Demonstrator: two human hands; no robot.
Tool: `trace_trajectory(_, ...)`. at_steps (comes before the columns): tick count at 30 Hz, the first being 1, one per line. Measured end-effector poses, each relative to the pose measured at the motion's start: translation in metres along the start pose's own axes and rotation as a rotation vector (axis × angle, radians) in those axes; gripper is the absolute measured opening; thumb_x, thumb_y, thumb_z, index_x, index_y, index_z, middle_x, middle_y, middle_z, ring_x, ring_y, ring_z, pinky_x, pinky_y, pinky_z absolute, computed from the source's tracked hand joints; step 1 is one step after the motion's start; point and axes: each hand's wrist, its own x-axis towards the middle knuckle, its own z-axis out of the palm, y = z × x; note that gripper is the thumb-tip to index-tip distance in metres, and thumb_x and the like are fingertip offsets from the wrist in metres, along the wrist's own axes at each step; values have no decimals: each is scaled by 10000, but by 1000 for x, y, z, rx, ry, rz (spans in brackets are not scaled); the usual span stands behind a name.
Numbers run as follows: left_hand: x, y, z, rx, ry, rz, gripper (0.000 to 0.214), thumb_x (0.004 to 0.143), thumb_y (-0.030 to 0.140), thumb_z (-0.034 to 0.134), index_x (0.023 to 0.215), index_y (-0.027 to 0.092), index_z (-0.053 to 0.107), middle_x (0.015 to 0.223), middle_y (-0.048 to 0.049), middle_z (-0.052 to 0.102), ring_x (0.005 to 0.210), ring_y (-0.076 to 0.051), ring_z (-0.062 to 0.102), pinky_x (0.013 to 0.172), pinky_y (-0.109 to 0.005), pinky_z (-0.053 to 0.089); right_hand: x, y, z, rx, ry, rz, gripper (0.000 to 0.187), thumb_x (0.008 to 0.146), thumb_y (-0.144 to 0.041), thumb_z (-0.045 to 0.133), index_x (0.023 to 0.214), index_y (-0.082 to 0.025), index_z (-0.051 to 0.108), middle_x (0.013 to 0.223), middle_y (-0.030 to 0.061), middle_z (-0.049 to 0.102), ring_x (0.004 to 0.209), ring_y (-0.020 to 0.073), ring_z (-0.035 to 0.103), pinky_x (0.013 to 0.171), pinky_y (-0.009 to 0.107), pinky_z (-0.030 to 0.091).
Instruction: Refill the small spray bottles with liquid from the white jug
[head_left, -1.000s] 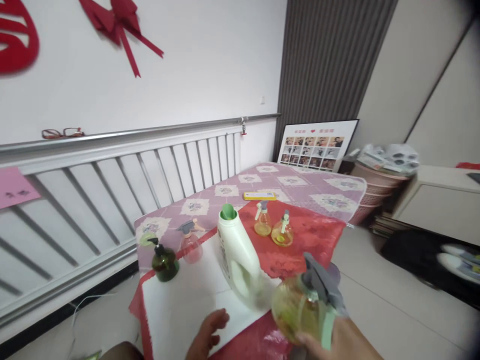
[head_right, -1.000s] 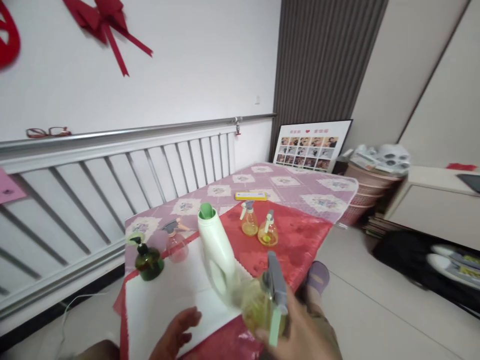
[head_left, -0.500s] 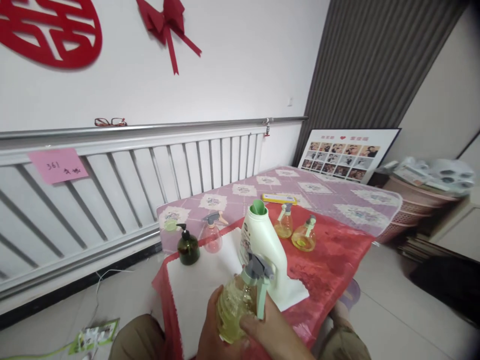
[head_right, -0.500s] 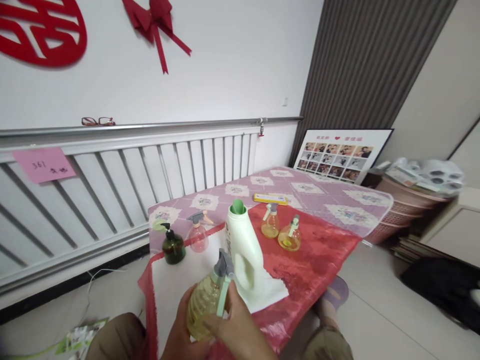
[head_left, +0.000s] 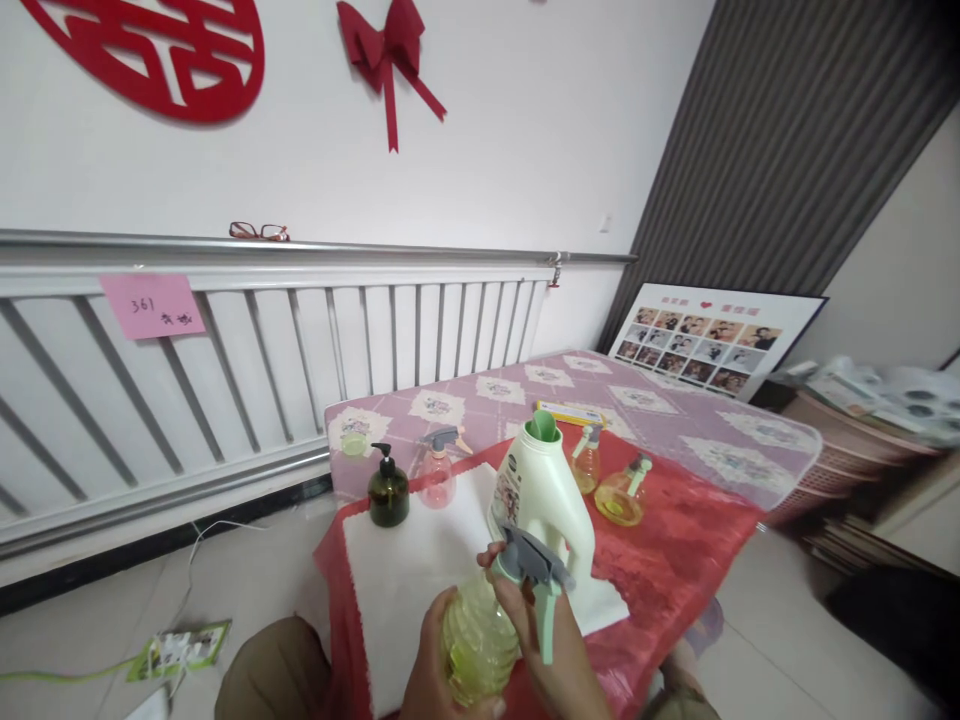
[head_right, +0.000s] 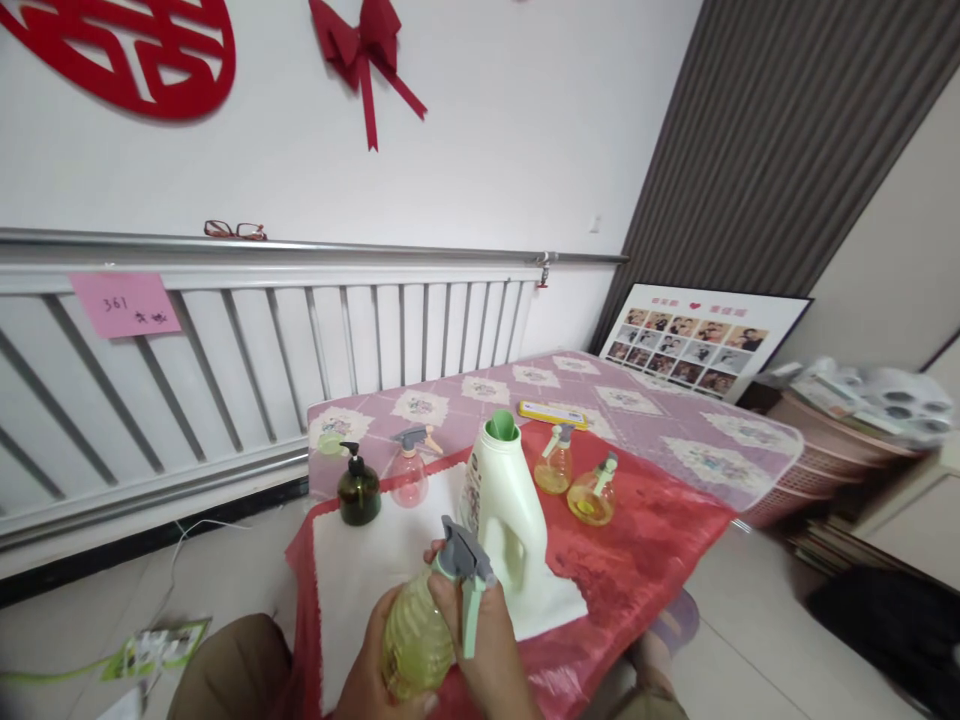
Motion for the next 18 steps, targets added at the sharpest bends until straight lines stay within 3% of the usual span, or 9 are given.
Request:
trace_trajectory(5,0,4,-1,-182,-127,-13,897,512,211,672,1337,154,323,1356,-166,511,1278,-329,477,1064,-412,394,-6,12,-2,53,-57,-28,433,797,-569,588,1095,-260,642,1126,100,685,1103,281,604,951,417,471)
trace_trajectory(11,-1,4,3,-160,-35,-44,924,501,170,647,1354,154,292,1356,-160,508,1233,-305,521,1050,-379,408,-3,28,11,228,124,145,465,714,-516,704,1085,-240,657,1046,87,712,990,277,650,851,400,529)
trace_trajectory(14,-1,7,4,-119,11,-43,921,517,172,652,1372,182,309,1327,-127,543,1197,-299,552,1024,-359,436,0,29,14,257,121,210,445,708,-532,705,1031,-227,681,1013,85,732,1003,281,655,864,399,531)
trace_trajectory(18,-2,11,1,-55,35,-57,951,538,191,686,1409,216,303,1307,-101,570,1184,-301,563,978,-332,472,1,25,15,176,108,245,436,782,-598,576,1009,-244,693,1104,67,716,1119,276,612,934,403,505)
